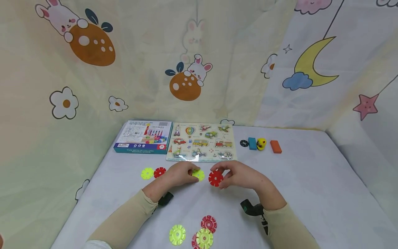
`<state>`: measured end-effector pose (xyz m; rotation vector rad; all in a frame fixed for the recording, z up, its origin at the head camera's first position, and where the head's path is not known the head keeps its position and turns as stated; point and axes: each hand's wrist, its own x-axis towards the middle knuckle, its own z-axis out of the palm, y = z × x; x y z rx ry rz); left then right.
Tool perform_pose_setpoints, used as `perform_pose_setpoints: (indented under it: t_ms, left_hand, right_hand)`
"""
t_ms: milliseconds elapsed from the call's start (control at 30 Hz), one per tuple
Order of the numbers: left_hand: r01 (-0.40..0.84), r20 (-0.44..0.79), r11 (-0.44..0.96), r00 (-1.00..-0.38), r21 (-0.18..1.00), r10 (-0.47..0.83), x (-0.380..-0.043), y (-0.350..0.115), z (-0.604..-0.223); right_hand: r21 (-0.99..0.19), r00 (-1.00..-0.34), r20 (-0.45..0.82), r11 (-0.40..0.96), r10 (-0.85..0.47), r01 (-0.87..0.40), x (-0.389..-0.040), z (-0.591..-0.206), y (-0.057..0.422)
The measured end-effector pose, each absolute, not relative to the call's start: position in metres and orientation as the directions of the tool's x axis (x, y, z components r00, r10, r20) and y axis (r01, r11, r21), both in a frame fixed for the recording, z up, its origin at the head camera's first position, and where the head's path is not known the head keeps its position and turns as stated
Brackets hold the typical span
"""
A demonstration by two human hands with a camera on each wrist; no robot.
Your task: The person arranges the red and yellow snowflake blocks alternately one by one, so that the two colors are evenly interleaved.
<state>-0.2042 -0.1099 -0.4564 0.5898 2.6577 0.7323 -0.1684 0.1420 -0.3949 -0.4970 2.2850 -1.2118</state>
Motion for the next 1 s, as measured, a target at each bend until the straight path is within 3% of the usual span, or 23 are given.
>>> perform_pose_setpoints:
  t_ms: [167, 367, 1000]
  left_hand:
    - [0.300, -0.196, 0.782, -0.862, 0.547, 0.467, -0.204, -0.109, -0.455]
    - [0.311, -0.186, 0.781, -0.861, 0.542, 0.472, -0.203, -0.109, -0.453]
    - [0.388, -0.159, 0.777, -0.839, 0.496, 0.520, -0.202, -0.108, -0.453]
  right_hand:
    - [-0.790, -0.878, -0.266, 0.611, -0.398, -0.038, -0.181, -0.415, 0.147]
    - [-0.752, -0.911, -0.286, 0.659, -0.295, 0.023, -0.187, -0.441, 0.138]
    - [-0.687, -0.941, -0.144, 0.715, -0.307, -0.128, -0.183, -0.460, 0.126]
